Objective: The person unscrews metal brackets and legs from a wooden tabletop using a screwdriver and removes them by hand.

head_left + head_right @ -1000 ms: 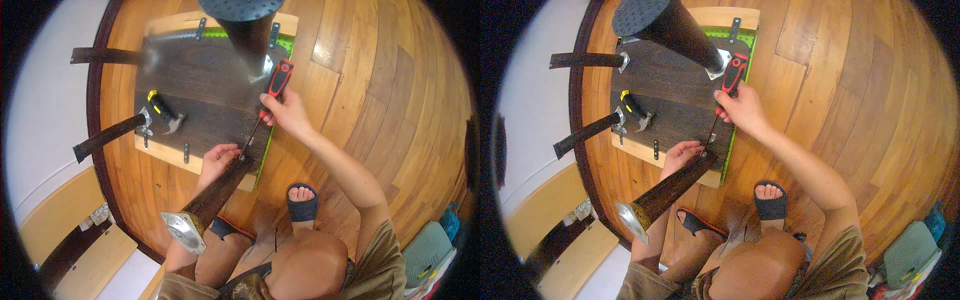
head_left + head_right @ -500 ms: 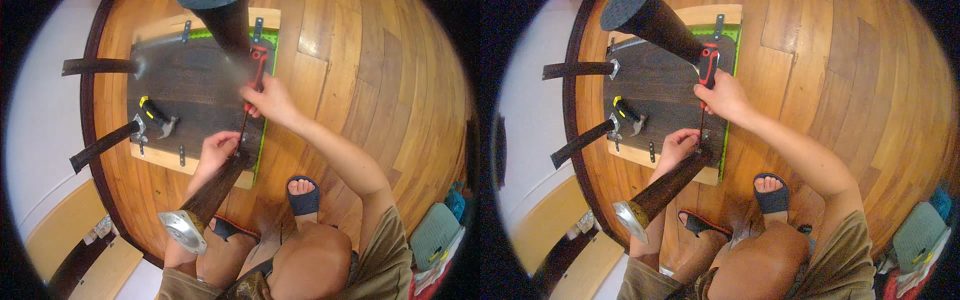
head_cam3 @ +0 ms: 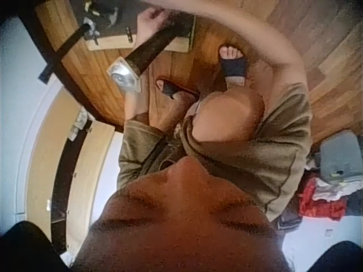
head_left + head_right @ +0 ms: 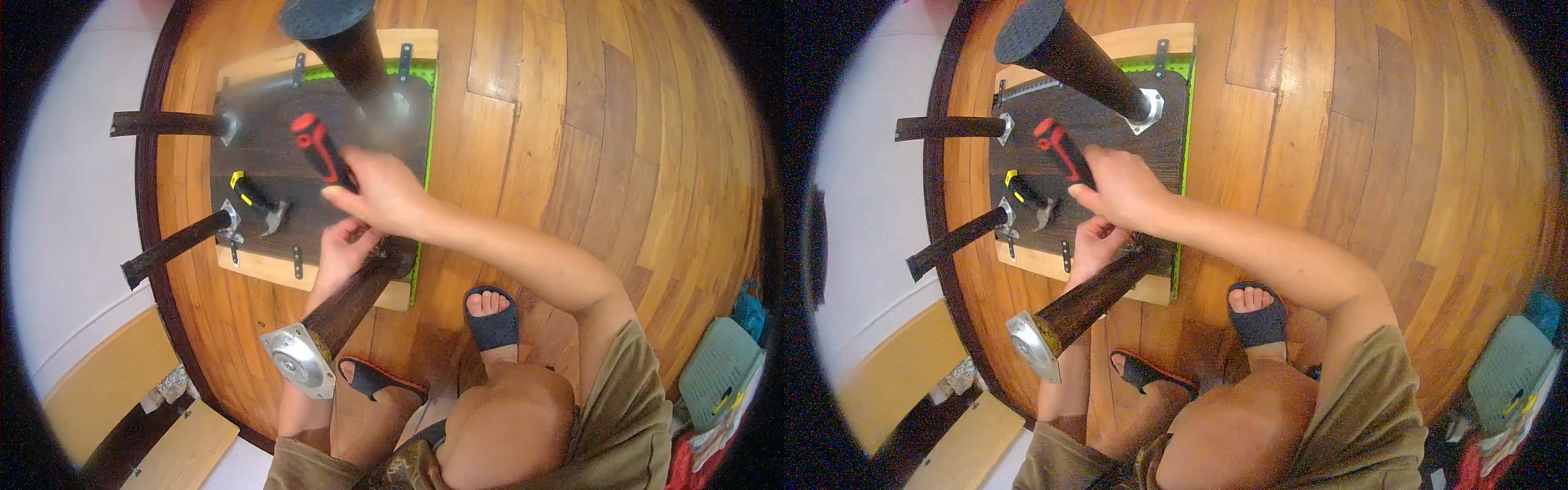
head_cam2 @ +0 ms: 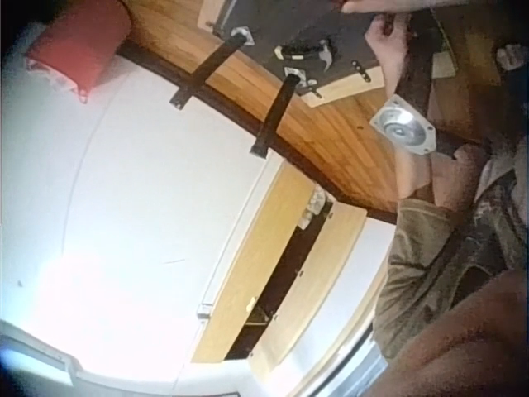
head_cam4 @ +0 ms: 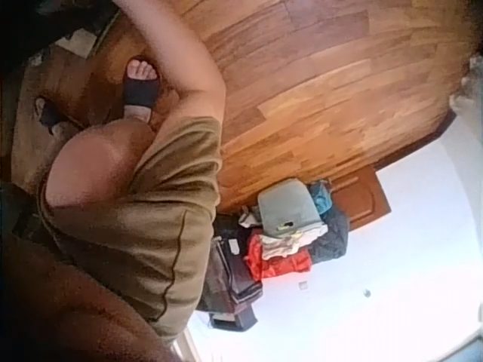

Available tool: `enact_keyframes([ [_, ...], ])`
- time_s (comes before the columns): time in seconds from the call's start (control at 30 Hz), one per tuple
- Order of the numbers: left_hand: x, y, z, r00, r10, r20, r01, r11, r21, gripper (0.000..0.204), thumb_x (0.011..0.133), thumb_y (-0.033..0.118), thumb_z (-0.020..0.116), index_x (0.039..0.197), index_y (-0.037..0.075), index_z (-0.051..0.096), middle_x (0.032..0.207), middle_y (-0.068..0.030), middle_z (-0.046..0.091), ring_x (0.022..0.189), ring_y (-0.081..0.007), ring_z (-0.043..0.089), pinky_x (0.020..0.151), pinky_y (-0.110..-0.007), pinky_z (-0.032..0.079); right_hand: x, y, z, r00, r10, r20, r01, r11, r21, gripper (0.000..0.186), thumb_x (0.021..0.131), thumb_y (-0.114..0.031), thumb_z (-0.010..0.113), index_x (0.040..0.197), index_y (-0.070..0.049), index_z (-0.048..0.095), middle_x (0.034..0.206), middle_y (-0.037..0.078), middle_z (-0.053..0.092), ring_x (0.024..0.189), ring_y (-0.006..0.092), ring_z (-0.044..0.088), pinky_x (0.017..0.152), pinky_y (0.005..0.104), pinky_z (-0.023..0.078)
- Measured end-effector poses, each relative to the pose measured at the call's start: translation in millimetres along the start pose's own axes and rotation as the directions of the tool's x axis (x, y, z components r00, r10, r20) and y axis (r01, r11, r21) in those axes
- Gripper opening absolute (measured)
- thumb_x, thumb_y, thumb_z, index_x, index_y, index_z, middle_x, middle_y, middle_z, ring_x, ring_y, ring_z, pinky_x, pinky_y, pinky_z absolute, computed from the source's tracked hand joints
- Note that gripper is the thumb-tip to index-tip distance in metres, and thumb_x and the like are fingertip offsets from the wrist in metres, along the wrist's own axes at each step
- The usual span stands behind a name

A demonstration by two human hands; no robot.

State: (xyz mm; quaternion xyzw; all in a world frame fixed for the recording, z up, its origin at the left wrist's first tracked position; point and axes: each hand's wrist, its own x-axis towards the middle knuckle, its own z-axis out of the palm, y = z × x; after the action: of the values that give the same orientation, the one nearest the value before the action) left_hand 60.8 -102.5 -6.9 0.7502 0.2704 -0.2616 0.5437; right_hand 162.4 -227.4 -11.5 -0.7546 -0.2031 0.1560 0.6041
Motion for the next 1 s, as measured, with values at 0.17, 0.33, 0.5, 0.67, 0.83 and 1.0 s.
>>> enact_keyframes([
  [0.17, -0.1, 2.8, 2.6, 0.991, 0.091, -0.097, -0.097, 0.993, -0.062, 0.016, 0.085, 0.007, 0.061, 0.092, -0.006, 0.064, 0.077, -0.0033, 0.065, 0.066, -0.0071, 0.054, 0.061, -0.022, 0.043, 25.5, -14.6, 1.8, 0.969, 0.185, 0.166, -0.168, 0.979, -0.112, 0.037, 0.076, -0.027, 0.066, 0.086, 0.004, 0.05, 0.083, 0.027, 0.059, 0.08, 0.0399, 0.06, 0.069, 0.0457, 0.047],
  [0.33, 5.7, 6.0, -1.9, 0.995, 0.075, -0.065, -0.073, 0.997, 0.035, 0.014, 0.084, 0.006, 0.06, 0.091, -0.006, 0.065, 0.073, -0.0022, 0.063, 0.062, -0.0058, 0.052, 0.057, -0.021, 0.041, 34.0, -18.5, 4.8, 0.996, 0.084, -0.021, -0.086, 0.959, -0.271, 0.046, 0.074, -0.024, 0.069, 0.099, 0.007, 0.045, 0.102, 0.027, 0.051, 0.093, 0.0392, 0.054, 0.075, 0.0468, 0.045],
  [0.5, 5.9, 3.2, 3.9, 0.999, 0.038, -0.017, -0.037, 0.999, 0.023, 0.016, 0.087, 0.008, 0.06, 0.094, -0.006, 0.065, 0.08, -0.0044, 0.066, 0.066, -0.0068, 0.056, 0.062, -0.021, 0.046, 50.3, -10.3, 2.1, 0.99, 0.034, -0.137, -0.066, 0.969, -0.236, 0.047, 0.077, -0.025, 0.067, 0.106, 0.0, 0.041, 0.09, 0.023, 0.057, 0.081, 0.0347, 0.06, 0.066, 0.0458, 0.047],
  [0.67, -5.2, 0.7, -2.7, 0.997, -0.082, 0.004, 0.082, 0.995, -0.051, 0.023, 0.087, 0.009, 0.061, 0.105, -0.006, 0.061, 0.088, -0.0057, 0.065, 0.076, -0.0077, 0.057, 0.068, -0.021, 0.046, 48.7, -24.6, 4.1, 0.995, 0.036, -0.096, -0.058, 0.97, -0.235, 0.04, 0.079, -0.024, 0.063, 0.105, -0.003, 0.041, 0.078, 0.019, 0.059, 0.068, 0.033, 0.061, 0.059, 0.0453, 0.047],
  [0.83, -21.6, 6.5, -3.1, 0.969, -0.246, -0.013, 0.232, 0.927, -0.293, 0.029, 0.088, 0.012, 0.06, 0.112, -0.004, 0.056, 0.098, -0.0073, 0.063, 0.085, -0.0083, 0.057, 0.073, -0.022, 0.047, 46.3, -9.6, 6.3, 0.982, -0.024, -0.186, -0.018, 0.975, -0.221, 0.041, 0.081, -0.028, 0.062, 0.104, -0.002, 0.041, 0.073, 0.017, 0.059, 0.066, 0.0332, 0.06, 0.059, 0.0451, 0.047],
  [1.0, -9.0, 5.5, -10.0, 0.977, -0.212, 0.032, 0.213, 0.976, -0.044, 0.026, 0.091, 0.014, 0.056, 0.111, -0.003, 0.057, 0.095, -0.0051, 0.063, 0.085, -0.0085, 0.057, 0.074, -0.023, 0.047, 60.1, -9.2, -2.2, 0.993, -0.022, -0.112, -0.015, 0.948, -0.317, 0.046, 0.083, -0.037, 0.061, 0.101, 0.001, 0.043, 0.074, 0.018, 0.06, 0.07, 0.0334, 0.061, 0.062, 0.0438, 0.048],
])
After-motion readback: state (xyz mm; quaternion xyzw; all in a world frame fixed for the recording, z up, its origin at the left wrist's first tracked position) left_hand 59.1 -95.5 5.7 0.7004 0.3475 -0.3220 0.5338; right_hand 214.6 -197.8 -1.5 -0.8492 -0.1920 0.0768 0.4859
